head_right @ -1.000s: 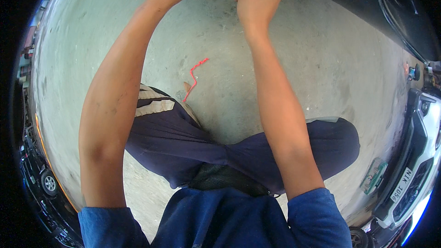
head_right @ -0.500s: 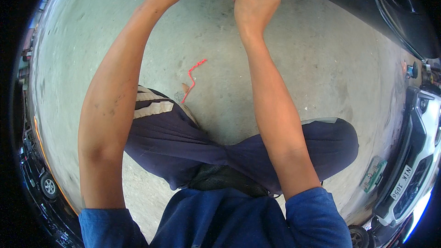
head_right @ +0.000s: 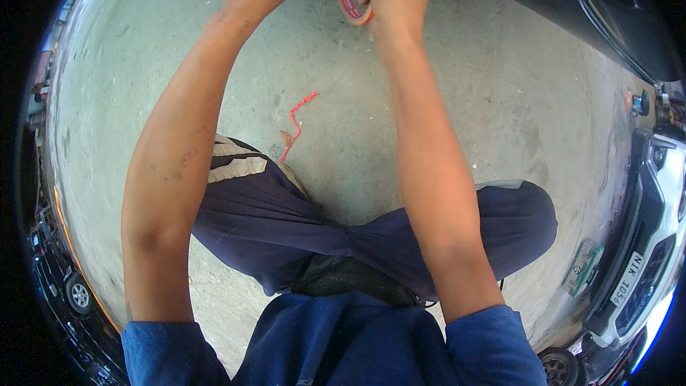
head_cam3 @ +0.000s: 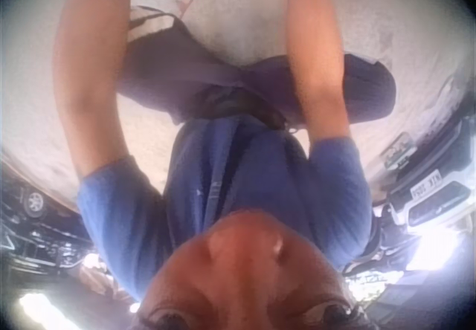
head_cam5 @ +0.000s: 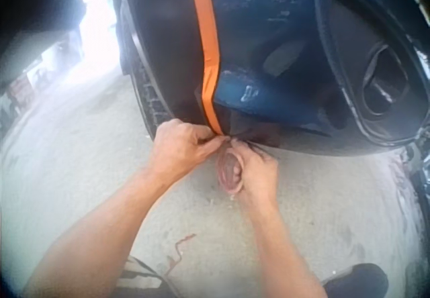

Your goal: The person applies orange tape along the side of a dark-colored car's front fender. They smooth the tape with their fingers to ensure adhesion and continue extending it along the panel.

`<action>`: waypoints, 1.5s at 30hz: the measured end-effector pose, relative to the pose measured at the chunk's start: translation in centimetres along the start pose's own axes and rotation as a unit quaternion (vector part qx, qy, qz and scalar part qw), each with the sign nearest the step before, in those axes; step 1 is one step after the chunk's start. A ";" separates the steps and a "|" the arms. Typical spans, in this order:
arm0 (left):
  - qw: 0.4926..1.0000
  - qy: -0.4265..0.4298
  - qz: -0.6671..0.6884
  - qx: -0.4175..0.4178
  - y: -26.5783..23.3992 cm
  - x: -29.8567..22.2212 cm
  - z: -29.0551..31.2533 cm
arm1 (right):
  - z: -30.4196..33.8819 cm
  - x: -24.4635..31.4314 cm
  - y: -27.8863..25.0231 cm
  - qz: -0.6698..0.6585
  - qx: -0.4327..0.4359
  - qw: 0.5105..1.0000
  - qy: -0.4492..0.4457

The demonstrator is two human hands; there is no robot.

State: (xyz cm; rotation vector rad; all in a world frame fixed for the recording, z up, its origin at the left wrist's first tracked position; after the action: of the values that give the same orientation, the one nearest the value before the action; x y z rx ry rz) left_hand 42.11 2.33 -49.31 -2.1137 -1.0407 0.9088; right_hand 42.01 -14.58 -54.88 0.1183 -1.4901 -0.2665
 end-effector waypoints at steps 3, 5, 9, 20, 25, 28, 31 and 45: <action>0.999 0.019 -0.007 -0.027 0.3 -0.1 0.1 | -0.6 0.4 -0.8 0.007 0.037 0.999 0.024; 1.000 0.013 -0.001 -0.028 0.5 -0.1 0.0 | -0.8 0.7 -1.0 0.003 0.073 0.997 0.014; 1.000 -0.016 0.023 -0.014 0.8 0.0 -0.1 | -0.5 1.1 -1.4 0.033 0.087 0.996 -0.006; 0.996 -0.045 0.076 -0.023 1.4 0.0 0.2 | 1.2 1.4 -1.9 0.129 0.060 0.989 -0.033; 0.998 -0.033 0.057 -0.019 1.7 0.1 0.2 | 1.0 0.9 -1.4 0.120 0.013 0.991 -0.056; 0.998 -0.021 0.060 -0.021 2.1 0.1 0.0 | 0.8 0.6 -0.7 0.082 -0.027 0.990 -0.115; 0.998 -0.002 0.057 -0.027 2.6 0.1 0.1 | 0.3 -0.2 -0.7 0.003 -0.029 0.994 -0.109; 0.993 0.070 0.008 -0.092 2.8 -0.1 0.7 | 2.5 -13.1 -5.3 -0.173 0.043 0.959 0.219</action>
State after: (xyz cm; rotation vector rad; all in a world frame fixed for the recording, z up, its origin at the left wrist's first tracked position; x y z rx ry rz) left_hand 42.71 1.01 -51.82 -2.3041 -1.0715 0.6813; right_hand 38.26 -16.23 -68.60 0.4810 -1.0337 -0.4268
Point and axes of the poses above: each hand's wrist, its own z-axis away from the middle knuckle, its own y-axis out of the palm, x = y × z, the point moved 3 cm from there along -z, towards the middle knuckle, and after that the axes turned 5 degrees about x, right-handed, at the moved point
